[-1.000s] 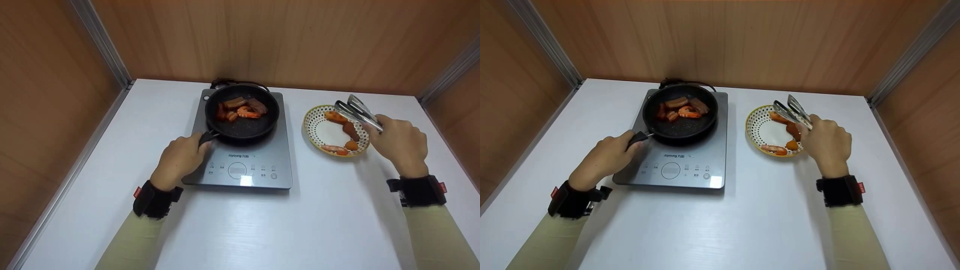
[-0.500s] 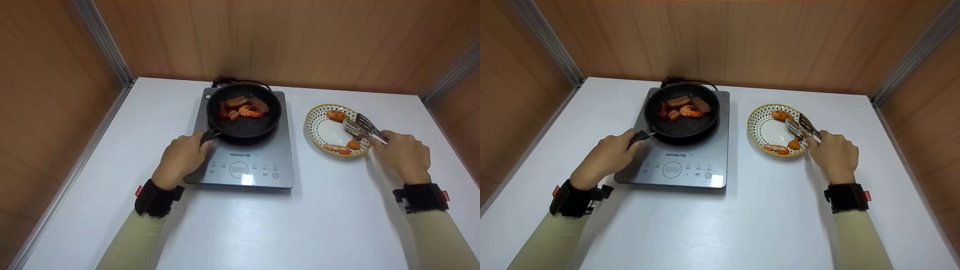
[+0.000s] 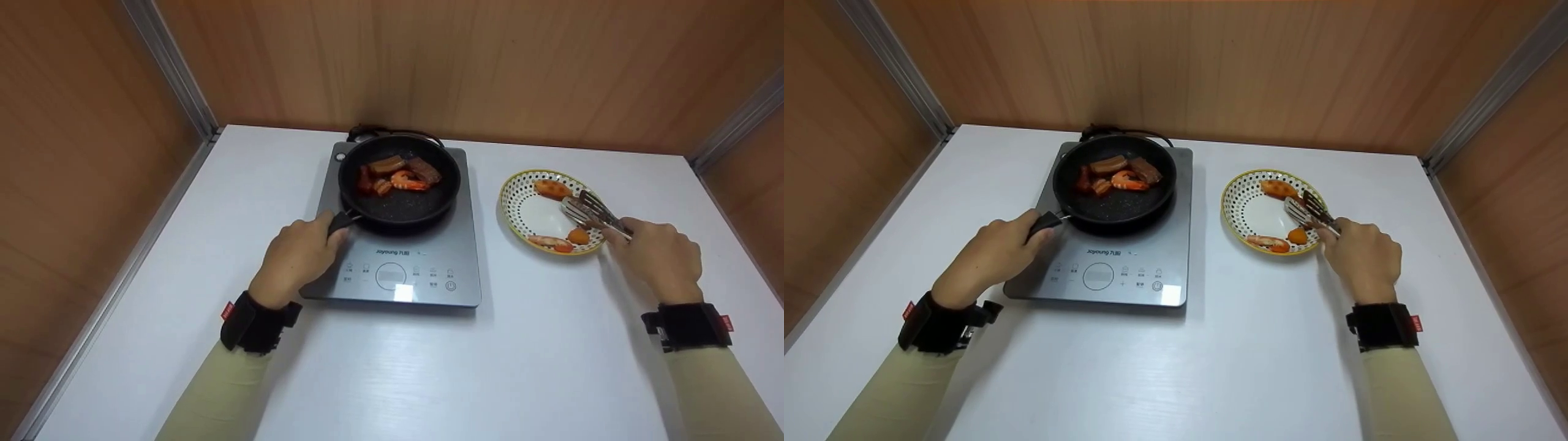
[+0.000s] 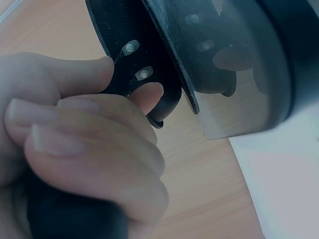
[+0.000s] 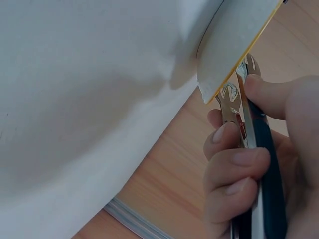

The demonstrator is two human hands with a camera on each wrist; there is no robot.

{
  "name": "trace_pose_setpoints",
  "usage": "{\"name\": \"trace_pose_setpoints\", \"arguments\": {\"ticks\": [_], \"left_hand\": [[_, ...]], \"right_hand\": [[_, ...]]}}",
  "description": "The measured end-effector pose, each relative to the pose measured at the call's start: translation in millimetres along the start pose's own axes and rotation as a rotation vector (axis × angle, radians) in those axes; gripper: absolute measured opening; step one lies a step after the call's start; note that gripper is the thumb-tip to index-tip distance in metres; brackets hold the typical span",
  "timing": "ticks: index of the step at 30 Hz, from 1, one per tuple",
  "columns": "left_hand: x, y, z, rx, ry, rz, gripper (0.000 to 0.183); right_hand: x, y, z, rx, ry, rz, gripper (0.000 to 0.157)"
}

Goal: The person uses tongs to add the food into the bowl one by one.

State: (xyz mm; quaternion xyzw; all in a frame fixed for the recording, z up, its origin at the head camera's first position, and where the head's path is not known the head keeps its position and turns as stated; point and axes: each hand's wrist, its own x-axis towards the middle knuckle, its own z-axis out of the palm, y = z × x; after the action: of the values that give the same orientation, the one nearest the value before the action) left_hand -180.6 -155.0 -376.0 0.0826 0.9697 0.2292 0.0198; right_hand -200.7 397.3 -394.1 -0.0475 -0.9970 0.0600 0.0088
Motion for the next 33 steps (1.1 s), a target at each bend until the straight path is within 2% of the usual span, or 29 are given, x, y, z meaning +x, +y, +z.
{"name": "trace_pose_setpoints", "arguments": {"ticks": [8,17,33], "left_hand": [[0.3,-1.2,1.2,0.006,0.003,0.000,0.029],[0.1,-1.1,1.7,0.023,0.012,0.015,0.030],[-0.3,0.3,0.9,0.014,-0.002,0.007,0.029]], "right_hand": [[0.0,1.8,2.8,-0.001,0.008,-0.014,0.063],[-3.1,4.3,8.7,0.020,0.072,-0.043,0.057],[-6.6,3.3,3.2,-0.007,0.105,-0.066,0.055]]}}
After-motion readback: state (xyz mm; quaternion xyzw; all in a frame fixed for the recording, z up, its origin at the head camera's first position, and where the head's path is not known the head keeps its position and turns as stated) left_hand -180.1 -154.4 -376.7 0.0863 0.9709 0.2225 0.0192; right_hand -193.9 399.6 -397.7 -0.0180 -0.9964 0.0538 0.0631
